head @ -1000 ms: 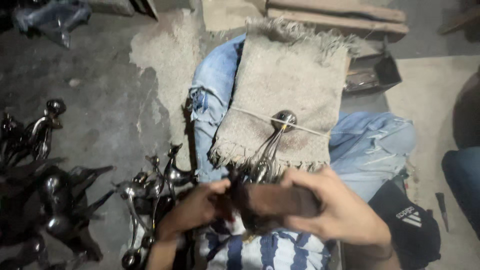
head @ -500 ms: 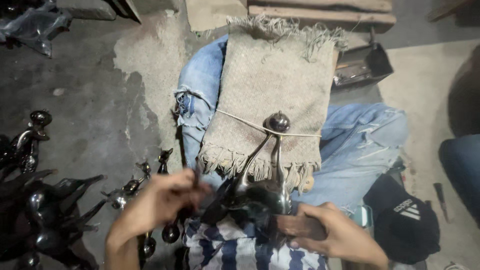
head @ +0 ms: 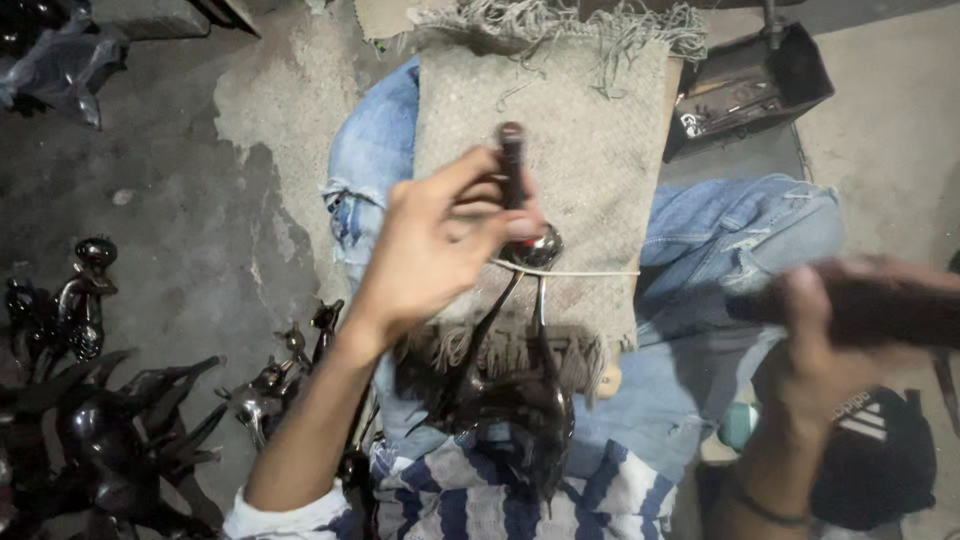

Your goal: The person holds a metal deer figurine on a cloth and repeatedly strikes it with a wooden mallet to polish its surface. The person rotates the figurine to access different areas while continuing to tap it with the mallet.

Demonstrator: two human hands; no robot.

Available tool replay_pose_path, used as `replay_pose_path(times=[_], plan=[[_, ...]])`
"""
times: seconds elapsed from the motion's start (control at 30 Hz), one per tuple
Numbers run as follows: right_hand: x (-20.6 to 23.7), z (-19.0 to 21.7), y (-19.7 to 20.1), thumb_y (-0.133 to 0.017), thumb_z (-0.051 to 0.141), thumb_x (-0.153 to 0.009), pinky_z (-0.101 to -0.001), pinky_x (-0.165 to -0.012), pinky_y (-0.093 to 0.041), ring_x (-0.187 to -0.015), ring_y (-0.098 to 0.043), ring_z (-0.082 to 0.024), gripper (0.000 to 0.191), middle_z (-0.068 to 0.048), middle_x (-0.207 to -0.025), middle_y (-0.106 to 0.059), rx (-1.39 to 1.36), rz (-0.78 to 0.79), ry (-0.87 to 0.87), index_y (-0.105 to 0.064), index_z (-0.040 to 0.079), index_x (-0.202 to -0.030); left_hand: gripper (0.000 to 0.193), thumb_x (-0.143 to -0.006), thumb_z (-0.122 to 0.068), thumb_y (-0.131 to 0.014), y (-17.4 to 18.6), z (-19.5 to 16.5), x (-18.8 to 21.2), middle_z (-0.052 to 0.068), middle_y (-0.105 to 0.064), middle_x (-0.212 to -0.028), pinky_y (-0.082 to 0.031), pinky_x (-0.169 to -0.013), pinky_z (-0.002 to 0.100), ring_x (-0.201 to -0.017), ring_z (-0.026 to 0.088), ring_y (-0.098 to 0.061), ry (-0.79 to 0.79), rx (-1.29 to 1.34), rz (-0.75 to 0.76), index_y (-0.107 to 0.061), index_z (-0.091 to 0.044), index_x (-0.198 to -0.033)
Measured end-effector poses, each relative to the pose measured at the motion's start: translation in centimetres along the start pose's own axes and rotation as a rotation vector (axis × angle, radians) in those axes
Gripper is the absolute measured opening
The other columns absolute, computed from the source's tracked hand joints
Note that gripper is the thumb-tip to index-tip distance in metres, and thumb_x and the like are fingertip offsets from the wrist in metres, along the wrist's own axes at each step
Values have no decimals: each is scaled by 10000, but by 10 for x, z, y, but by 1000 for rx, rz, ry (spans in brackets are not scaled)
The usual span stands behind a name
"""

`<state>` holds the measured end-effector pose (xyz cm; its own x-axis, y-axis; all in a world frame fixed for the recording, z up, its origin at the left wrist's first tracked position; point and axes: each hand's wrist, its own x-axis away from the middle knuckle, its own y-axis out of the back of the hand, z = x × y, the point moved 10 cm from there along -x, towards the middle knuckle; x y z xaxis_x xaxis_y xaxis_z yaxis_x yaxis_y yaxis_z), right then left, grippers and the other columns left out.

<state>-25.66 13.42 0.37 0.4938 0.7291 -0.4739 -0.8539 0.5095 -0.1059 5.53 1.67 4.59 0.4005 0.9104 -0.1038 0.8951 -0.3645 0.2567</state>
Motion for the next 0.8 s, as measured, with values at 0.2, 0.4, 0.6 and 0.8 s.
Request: replay_pose_path(times=[0.2,0.4,0.6,0.8], plan=[[-11,-113,-17,-766,55,-987,-259,-926,-491,-1023,-574,-122,363,-44,-1137,-610,305,238,-221,-566,-5,-1284,182,-964,-71,-641,-34,10,-33,125,-794,-999,-675,-794,353,-965,231,-813,154,-115,71,-640,-31,-1142],[-14,-136,-22,-742,121,-1069,-270,-866,-540,-936,-622,-134,303,-40,-1088,-639,130,290,-372,-577,-16,-1284,208,-960,-72,-608,-35,-21,-35,160,-770,-838,-586,-623,352,-741,200,-794,24,-200,25,-629,-4,-1155],[-63,-101,-44,-803,134,-1025,-314,-634,-530,-714,-662,-188,350,-102,-886,-650,400,526,-218,-552,-55,-1180,217,-977,-121,-613,-36,-23,-35,159,-693,-729,-498,-511,377,-548,224,-676,80,-277,27,-616,-17,-1167],[-113,-29,-86,-724,136,-983,-276,-755,-568,-860,-671,-146,477,-51,-1061,-661,209,470,-123,-475,18,-1373,195,-1010,-114,-650,-37,-38,-31,169,-698,-832,-504,-552,376,-647,232,-671,-88,-381,-57,-601,-2,-1162]])
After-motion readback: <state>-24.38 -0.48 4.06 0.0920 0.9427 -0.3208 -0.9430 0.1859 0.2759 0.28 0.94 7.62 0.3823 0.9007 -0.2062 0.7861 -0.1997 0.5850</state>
